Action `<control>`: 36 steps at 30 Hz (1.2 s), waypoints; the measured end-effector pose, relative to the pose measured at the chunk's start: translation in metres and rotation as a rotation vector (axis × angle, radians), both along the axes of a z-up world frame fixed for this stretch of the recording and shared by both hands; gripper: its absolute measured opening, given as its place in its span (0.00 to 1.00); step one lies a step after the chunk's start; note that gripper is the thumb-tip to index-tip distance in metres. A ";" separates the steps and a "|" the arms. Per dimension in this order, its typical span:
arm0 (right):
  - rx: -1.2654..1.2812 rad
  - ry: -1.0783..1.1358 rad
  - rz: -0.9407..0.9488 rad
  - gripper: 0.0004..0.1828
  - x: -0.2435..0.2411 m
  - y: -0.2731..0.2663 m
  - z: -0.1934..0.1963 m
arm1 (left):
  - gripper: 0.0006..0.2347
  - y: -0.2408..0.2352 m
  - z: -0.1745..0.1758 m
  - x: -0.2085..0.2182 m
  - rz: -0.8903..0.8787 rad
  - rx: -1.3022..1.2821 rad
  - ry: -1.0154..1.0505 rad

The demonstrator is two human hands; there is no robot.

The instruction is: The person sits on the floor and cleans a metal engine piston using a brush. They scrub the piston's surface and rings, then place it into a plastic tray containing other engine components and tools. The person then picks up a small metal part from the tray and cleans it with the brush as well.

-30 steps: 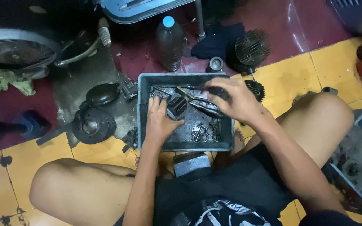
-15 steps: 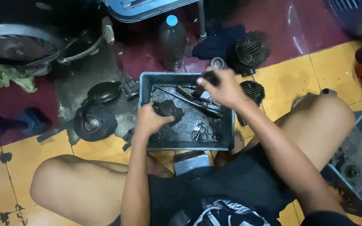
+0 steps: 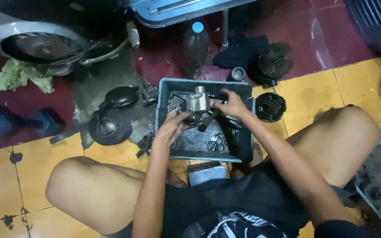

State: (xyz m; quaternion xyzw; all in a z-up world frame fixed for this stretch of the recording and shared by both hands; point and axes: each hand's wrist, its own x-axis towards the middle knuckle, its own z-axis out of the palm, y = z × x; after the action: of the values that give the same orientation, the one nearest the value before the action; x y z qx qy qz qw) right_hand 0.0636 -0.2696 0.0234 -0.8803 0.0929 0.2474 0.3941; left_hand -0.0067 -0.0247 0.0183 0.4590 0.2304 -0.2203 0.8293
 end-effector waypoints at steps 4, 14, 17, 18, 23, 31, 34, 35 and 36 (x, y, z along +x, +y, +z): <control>0.334 0.032 -0.156 0.43 0.009 0.002 0.031 | 0.20 -0.004 0.020 0.002 0.080 -0.009 -0.102; 0.479 -0.011 0.065 0.34 0.002 0.019 0.052 | 0.28 -0.008 -0.020 0.004 -0.084 0.247 -0.288; 0.516 -0.033 0.087 0.28 0.000 0.022 0.057 | 0.28 -0.006 -0.015 0.005 -0.089 0.264 -0.275; 0.557 -0.036 0.093 0.25 0.001 0.024 0.058 | 0.28 -0.004 -0.013 0.006 -0.082 0.266 -0.274; 0.710 0.087 -0.117 0.21 -0.008 0.030 0.061 | 0.24 -0.001 -0.003 0.006 -0.133 0.325 -0.250; 1.000 0.266 -0.403 0.21 -0.009 0.022 0.020 | 0.13 0.004 0.027 0.008 -0.050 0.513 -0.430; 1.019 0.248 -0.415 0.20 -0.007 0.027 0.023 | 0.22 0.005 0.042 0.010 -0.052 0.572 -0.574; 1.004 0.209 -0.389 0.22 -0.006 0.030 0.026 | 0.25 0.004 0.049 0.011 -0.070 0.641 -0.575; 0.991 0.172 -0.366 0.24 -0.008 0.034 0.029 | 0.27 0.004 0.056 0.011 -0.091 0.710 -0.571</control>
State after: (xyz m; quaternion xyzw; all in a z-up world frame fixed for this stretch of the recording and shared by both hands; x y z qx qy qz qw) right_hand 0.0557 -0.2360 0.0520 -0.5344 0.1491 0.2601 0.7903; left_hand 0.0045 -0.0210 0.0746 0.7668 0.0334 -0.0283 0.6403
